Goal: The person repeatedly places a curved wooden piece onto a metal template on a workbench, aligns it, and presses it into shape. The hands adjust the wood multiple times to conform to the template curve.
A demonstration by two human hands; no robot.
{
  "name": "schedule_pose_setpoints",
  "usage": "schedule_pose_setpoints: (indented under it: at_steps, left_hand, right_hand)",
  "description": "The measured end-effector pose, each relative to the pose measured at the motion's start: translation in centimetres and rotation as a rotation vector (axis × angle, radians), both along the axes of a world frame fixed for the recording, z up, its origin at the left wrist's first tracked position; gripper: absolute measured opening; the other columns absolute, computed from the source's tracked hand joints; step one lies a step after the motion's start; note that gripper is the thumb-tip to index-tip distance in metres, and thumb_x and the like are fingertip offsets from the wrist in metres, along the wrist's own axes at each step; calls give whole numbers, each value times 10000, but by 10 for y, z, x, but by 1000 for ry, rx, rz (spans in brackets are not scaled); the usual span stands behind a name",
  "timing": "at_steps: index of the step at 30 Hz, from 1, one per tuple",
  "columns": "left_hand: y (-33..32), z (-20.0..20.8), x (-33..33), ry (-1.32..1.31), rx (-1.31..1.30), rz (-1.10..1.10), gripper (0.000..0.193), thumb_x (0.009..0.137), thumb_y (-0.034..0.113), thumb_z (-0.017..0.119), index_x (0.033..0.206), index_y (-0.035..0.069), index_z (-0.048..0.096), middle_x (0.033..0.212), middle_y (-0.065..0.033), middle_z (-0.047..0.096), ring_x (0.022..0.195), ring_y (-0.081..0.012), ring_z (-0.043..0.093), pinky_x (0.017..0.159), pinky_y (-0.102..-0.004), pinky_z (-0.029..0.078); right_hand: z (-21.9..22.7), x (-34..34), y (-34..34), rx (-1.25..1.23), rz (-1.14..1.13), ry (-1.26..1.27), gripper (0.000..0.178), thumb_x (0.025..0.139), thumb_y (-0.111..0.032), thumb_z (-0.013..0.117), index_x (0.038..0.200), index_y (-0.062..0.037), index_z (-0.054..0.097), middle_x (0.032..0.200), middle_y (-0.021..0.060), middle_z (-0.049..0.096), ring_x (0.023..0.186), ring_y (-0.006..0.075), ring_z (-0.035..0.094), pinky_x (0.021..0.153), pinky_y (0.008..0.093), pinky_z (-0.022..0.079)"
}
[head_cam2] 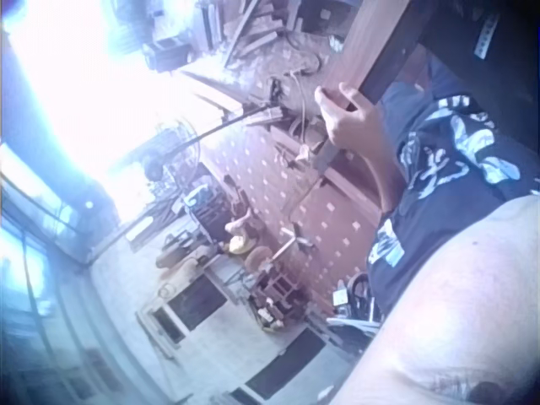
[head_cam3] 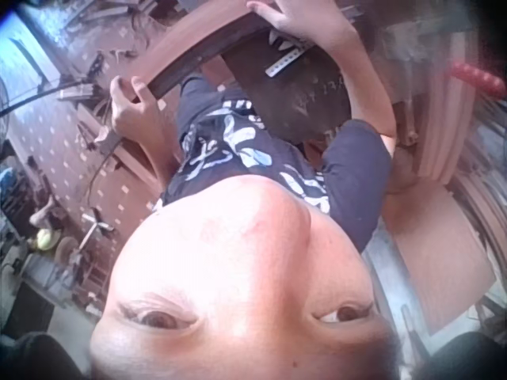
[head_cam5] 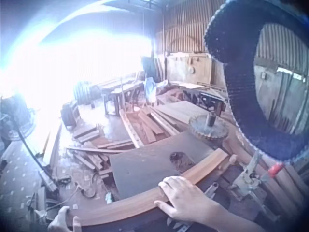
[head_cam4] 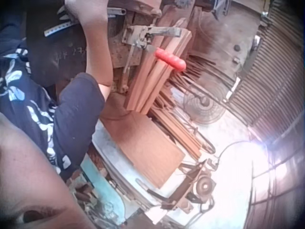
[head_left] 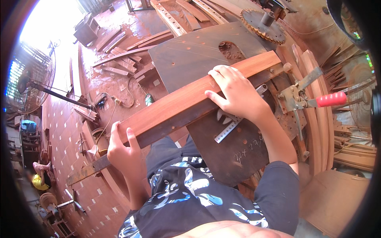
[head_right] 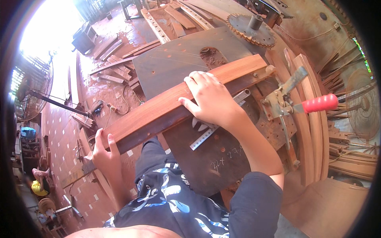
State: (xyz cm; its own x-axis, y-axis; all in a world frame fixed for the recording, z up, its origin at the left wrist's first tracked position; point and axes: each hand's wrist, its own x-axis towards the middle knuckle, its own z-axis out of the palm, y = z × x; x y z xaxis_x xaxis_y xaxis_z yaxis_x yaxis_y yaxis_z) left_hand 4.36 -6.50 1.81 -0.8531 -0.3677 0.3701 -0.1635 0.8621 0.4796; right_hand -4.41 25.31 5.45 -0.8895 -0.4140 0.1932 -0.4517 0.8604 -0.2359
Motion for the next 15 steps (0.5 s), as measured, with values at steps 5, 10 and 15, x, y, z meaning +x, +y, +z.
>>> schedule_pose_setpoints:
  at_steps: [5,10,15]
  left_hand:
    - [-7,-6,1,27,50,-54,415,924,225,676,1262,-16,684,1142,-268,730,1063,-430,715,936,-456,551]
    - [-8,-2,2,7,89,-57,401,919,217,686,1250,-10,691,1119,-257,738,1041,-426,723,912,-449,561]
    - [-4,-3,0,20,50,-10,386,928,237,677,1229,-5,699,1102,-251,742,1023,-417,728,897,-443,562]
  right_hand:
    - [5,6,7,23,14,-70,762,884,-433,778,1418,47,524,1442,218,513,1390,398,468,1191,475,368]
    - [15,13,11,36,70,-134,893,830,-494,817,1482,22,491,1493,226,452,1422,416,429,1210,495,350]
    - [12,9,13,16,88,-121,911,791,-479,847,1478,12,505,1471,204,467,1418,414,435,1203,484,366]
